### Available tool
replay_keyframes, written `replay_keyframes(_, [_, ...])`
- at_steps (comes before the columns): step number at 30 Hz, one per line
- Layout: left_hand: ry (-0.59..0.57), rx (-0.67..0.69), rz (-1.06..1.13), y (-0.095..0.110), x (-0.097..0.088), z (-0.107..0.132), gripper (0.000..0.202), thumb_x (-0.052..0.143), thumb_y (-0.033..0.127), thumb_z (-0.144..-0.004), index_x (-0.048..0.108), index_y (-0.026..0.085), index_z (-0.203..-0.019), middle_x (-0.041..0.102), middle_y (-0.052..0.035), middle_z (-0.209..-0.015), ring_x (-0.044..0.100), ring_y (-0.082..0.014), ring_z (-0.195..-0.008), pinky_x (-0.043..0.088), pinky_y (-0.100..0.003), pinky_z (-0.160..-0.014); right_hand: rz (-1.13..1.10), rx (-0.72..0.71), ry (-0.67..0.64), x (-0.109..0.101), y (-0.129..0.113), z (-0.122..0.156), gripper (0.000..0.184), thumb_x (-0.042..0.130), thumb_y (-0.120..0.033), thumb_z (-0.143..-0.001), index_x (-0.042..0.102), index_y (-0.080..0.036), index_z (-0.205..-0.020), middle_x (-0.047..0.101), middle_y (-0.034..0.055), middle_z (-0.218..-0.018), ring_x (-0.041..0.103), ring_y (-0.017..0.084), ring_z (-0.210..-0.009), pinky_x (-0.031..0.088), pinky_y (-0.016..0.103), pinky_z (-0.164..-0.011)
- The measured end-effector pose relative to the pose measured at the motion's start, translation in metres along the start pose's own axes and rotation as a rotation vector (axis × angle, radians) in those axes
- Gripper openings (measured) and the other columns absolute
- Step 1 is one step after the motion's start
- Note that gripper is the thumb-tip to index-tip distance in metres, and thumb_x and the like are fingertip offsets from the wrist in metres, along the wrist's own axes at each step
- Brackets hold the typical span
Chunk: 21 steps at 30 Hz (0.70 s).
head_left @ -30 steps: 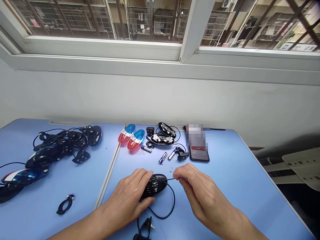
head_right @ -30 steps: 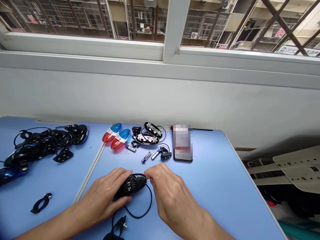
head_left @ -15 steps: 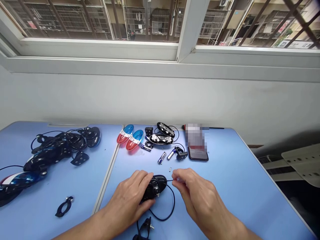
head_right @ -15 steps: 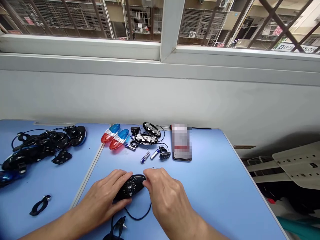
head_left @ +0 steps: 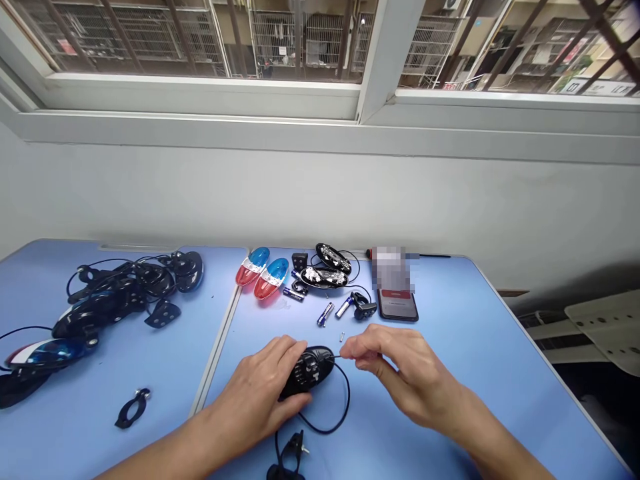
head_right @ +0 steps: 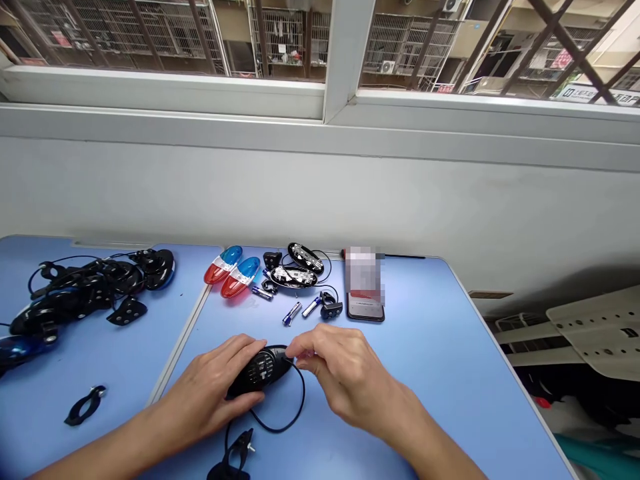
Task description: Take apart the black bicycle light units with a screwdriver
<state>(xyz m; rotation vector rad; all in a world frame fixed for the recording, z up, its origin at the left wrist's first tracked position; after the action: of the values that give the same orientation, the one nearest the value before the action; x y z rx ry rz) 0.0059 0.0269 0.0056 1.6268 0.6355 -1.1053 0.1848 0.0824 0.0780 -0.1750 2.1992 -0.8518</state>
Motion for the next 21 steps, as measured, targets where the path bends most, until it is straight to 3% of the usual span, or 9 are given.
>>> replay_keyframes(7, [-0.071,-0.024,-0.011,0.000,-0.002,-0.004,0.054,0.064,0.022,-0.085,0.042,0.025,-0.134,0.060,-0.0083,-0.120,0.063,-0.0260,-0.103,0.055,-0.039,-0.082,-0.116,0.069,-0.148,-0.004,0.009,-0.003,0.019,0.050,-0.007,-0.096,0.063,-0.019,-0.104,0.072,0.0034,-0.092,0.065,0.014,-0.081,0.053,0.029,-0.072])
replay_keyframes(13, [-0.015,-0.061,-0.057,0.004,0.000,-0.003,0.055,0.066,0.023,-0.084,0.041,0.025,-0.133,0.060,-0.0097,-0.123,0.064,-0.0274,-0.105,0.057,-0.039,-0.081,-0.033,0.176,0.125,0.012,0.009,-0.007,0.009,0.054,-0.013,-0.094,0.061,-0.019,-0.096,0.068,0.0031,-0.085,0.062,0.016,-0.076,0.051,0.028,-0.066])
replay_keyframes(21, [0.023,-0.062,-0.015,0.001,0.003,0.000,0.056,0.070,0.021,-0.081,0.044,0.024,-0.131,0.061,-0.0085,-0.119,0.066,-0.0269,-0.101,0.058,-0.038,-0.080,0.180,0.096,0.119,0.028,0.000,-0.004,0.013,0.047,-0.009,-0.092,0.054,-0.019,-0.089,0.062,0.0019,-0.073,0.057,0.015,-0.063,0.048,0.027,-0.057])
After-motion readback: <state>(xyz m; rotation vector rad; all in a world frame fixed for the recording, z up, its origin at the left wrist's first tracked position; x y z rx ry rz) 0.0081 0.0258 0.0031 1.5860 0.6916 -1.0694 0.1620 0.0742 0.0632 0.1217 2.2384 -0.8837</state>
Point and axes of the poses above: each hand's wrist, its own z-axis away from the middle knuckle, its own x-axis out of the palm, y = z × x, the point moved 6 cm from there along -z, towards the middle knuckle
